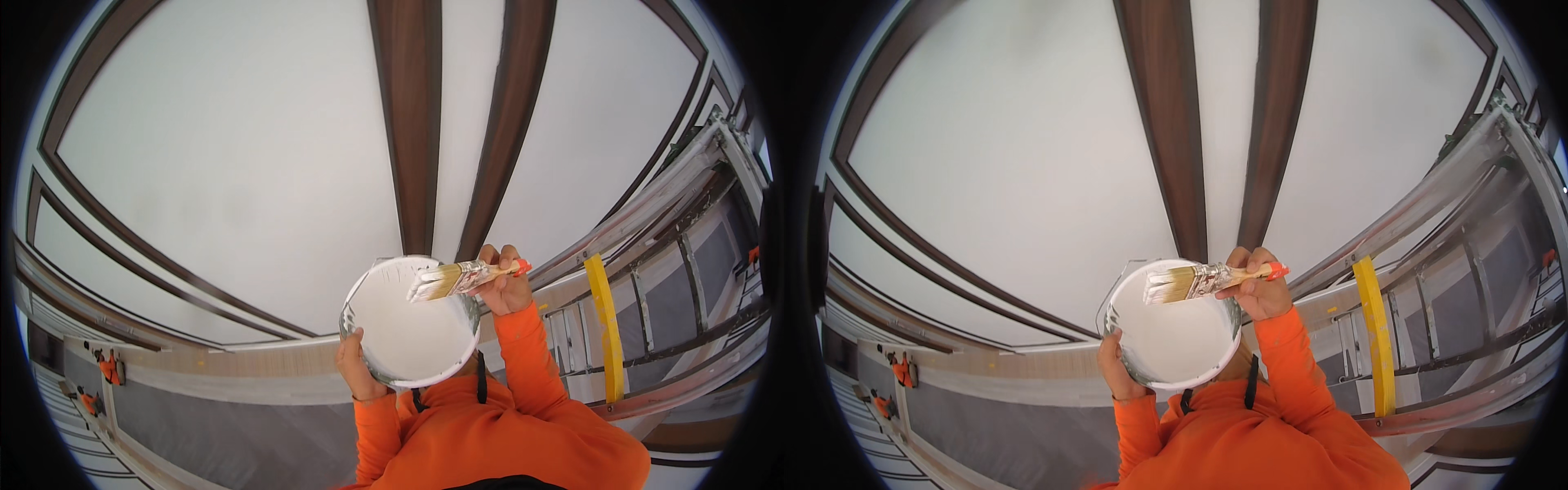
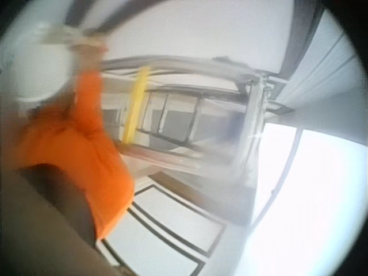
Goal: The person paints a white ceiling with dark brown beams using a paintbrush and a paint can. They repeatedly dip the brush into the can and apply white paint to the ceiling sections between the beams.
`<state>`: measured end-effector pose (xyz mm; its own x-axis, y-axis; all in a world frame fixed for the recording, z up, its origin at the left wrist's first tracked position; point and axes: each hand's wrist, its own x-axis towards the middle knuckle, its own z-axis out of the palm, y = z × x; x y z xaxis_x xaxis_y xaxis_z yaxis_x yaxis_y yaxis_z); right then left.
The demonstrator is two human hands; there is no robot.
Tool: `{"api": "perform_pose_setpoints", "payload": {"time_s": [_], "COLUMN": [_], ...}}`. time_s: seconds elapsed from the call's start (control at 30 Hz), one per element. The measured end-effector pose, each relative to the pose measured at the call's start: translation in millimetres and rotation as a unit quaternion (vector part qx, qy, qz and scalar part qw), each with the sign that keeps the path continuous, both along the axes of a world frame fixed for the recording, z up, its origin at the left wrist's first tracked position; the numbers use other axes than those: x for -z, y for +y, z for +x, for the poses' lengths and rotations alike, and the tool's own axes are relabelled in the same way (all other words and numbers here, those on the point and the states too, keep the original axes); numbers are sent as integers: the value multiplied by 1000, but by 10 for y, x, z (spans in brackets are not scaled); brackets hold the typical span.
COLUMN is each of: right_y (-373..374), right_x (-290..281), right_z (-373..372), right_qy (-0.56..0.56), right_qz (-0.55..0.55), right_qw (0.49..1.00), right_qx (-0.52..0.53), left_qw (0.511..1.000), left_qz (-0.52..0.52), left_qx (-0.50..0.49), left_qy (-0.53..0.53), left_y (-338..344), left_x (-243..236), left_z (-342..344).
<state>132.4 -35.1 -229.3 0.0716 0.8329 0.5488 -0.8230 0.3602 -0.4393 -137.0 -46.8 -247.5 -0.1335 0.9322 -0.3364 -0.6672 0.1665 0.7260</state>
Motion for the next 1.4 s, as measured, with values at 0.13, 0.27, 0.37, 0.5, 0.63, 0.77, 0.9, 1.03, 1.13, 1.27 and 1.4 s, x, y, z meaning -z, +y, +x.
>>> {"api": "perform_pose_setpoints", "payload": {"time_s": [0.13,0.27,0.37,0.5,0.63,0.77,0.9,1.03,1.13,1.27,1.4], "right_y": [101,233,355,637,927,1020,1069,1133,1174,1198,1085], "right_x": [-194,-516,-1004,-1452,-1695,-1952,-2080,-1936,-1706,-1118,-350], "right_z": [121,453,664,855,869,846,865,918,977,963,935], "right_qy": [10,-16,-155,-294,-312,-354,-377,-419,-458,-494,-531], "right_qz": [40,44,54,74,98,138,130,158,162,136,74], "right_qw": [998,975,894,740,708,640,635,566,520,519,538], "right_qx": [51,219,417,600,626,668,661,692,702,684,650], "left_qw": [998,998,997,994,994,991,991,993,993,989,990], "left_qz": [-13,-12,-4,-20,-5,-16,-21,-30,-8,3,-4], "left_qx": [6,14,28,21,20,26,13,10,21,29,15], "left_qy": [62,68,72,103,106,129,133,116,112,146,143], "left_y": [-9,-34,-77,-82,-68,-138,-163,-173,-120,-104,-157], "left_x": [-86,-151,58,39,85,39,60,20,315,406,126], "left_z": [57,81,-32,-8,25,-6,-35,-17,-139,-205,-79]}}
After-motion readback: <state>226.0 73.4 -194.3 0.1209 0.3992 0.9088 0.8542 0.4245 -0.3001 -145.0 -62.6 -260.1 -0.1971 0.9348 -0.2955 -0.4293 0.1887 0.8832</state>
